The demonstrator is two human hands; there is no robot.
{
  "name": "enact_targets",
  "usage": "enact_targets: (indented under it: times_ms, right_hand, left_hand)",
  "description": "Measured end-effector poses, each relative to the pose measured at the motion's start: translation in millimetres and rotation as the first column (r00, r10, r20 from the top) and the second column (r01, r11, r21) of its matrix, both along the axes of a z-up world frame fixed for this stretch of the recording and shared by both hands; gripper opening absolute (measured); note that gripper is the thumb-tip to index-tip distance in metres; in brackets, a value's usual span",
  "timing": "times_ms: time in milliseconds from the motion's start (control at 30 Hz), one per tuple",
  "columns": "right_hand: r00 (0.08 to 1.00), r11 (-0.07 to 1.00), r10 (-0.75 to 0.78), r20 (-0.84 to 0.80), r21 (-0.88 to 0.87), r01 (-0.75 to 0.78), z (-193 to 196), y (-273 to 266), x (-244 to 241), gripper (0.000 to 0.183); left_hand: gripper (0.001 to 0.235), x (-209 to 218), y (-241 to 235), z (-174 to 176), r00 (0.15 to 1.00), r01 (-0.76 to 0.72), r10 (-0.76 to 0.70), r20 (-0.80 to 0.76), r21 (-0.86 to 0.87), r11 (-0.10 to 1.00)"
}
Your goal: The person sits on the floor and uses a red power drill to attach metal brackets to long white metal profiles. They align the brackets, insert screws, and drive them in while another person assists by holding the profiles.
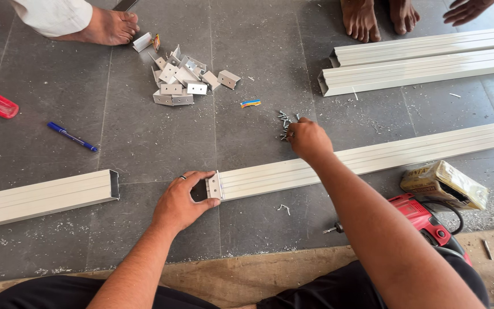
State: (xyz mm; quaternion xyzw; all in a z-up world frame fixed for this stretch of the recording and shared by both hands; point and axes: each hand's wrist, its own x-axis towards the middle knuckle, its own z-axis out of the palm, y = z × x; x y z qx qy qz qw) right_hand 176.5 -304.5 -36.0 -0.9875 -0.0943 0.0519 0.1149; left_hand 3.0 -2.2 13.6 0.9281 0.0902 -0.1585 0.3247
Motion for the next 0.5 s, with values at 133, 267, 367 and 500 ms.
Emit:
enact_targets:
  times_ms: [133,267,367,500]
  right_hand:
    - [1.000,0.999,-0.019,0.015,0.043,0.019,2.9,2.4,-8.1,0.015]
    - [0.999,0.992,-0.046,0.014,0.122,0.044,7.3,-1.5,-14.0,0.014]
    - [0.997,0.973,-0.077,-0.009,0.219,0.077,7.9,-11.0,-16.8,0.013]
    - [0.997,0.946,-0.071,0.000,0.317,0.068,4.6,-17.4,-15.7,0.016]
  left_hand:
    - [0.071,-0.9,-0.5,1.0,1.000,0.009,-0.009,0.020,-0.011,1.000]
    - [0.071,-2.1,-0.8,2.8,1.000,0.000,0.000,0.020,-0.014,1.000]
    - [0.071,-1.4,-1.6,1.6,1.000,-0.003,0.003,-0.023,-0.004,1.000]
    - [0.072,-1.9,-0.3,-1.0,0.998,0.016,-0.013,0.067,-0.044,0.999]
